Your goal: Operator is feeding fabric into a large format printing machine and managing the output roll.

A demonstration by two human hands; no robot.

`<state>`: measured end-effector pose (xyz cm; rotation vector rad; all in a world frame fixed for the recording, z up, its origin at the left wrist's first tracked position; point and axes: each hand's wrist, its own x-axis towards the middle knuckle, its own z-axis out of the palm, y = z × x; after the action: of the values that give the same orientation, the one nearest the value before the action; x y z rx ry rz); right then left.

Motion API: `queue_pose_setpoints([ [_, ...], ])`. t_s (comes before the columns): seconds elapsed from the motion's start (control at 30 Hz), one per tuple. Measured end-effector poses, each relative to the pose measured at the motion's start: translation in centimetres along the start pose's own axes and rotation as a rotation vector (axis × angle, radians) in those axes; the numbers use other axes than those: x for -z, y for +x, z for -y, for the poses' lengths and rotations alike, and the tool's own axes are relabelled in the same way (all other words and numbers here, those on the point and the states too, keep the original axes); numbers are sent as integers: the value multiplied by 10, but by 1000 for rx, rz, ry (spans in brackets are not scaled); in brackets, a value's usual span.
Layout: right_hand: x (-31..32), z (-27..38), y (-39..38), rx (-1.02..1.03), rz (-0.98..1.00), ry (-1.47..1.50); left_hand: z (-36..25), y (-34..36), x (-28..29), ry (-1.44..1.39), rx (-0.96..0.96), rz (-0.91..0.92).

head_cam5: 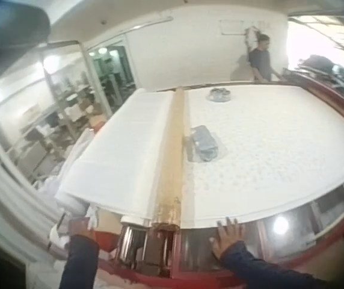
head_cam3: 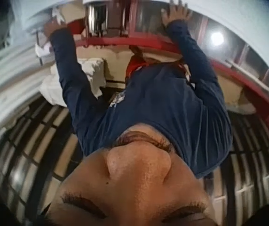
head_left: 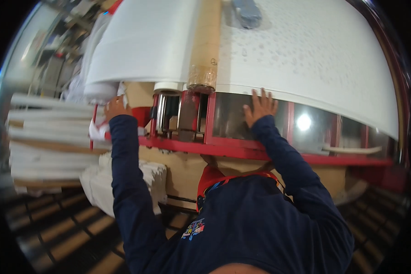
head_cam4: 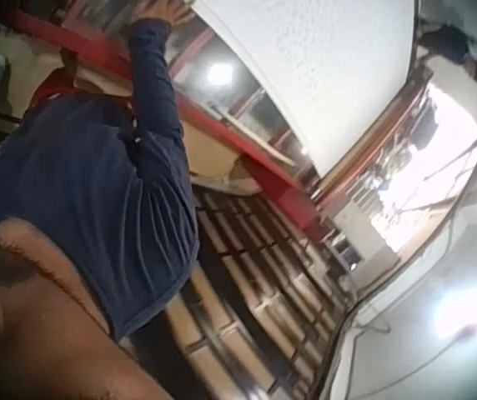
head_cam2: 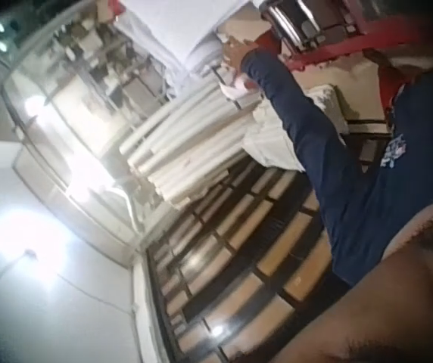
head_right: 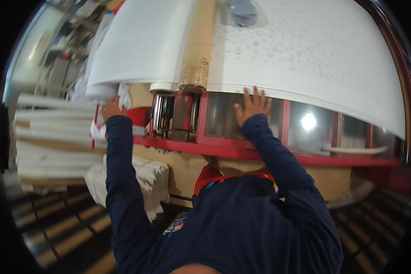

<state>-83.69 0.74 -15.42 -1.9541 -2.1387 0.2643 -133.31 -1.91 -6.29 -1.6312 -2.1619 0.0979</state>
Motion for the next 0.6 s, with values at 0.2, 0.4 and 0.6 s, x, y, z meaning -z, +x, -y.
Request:
queue_pose_setpoints([
  [0.2, -24, 54, 3, -230, 57, -71, 72, 110, -103, 261, -83, -93],
  [0.4, -23, 62, -2, -232, -44, -118, 153, 164, -162, 328, 191, 39],
  [0.6, -25, 66, -1, -261, -61, -99, 223, 190, -156, 277, 261, 55],
])
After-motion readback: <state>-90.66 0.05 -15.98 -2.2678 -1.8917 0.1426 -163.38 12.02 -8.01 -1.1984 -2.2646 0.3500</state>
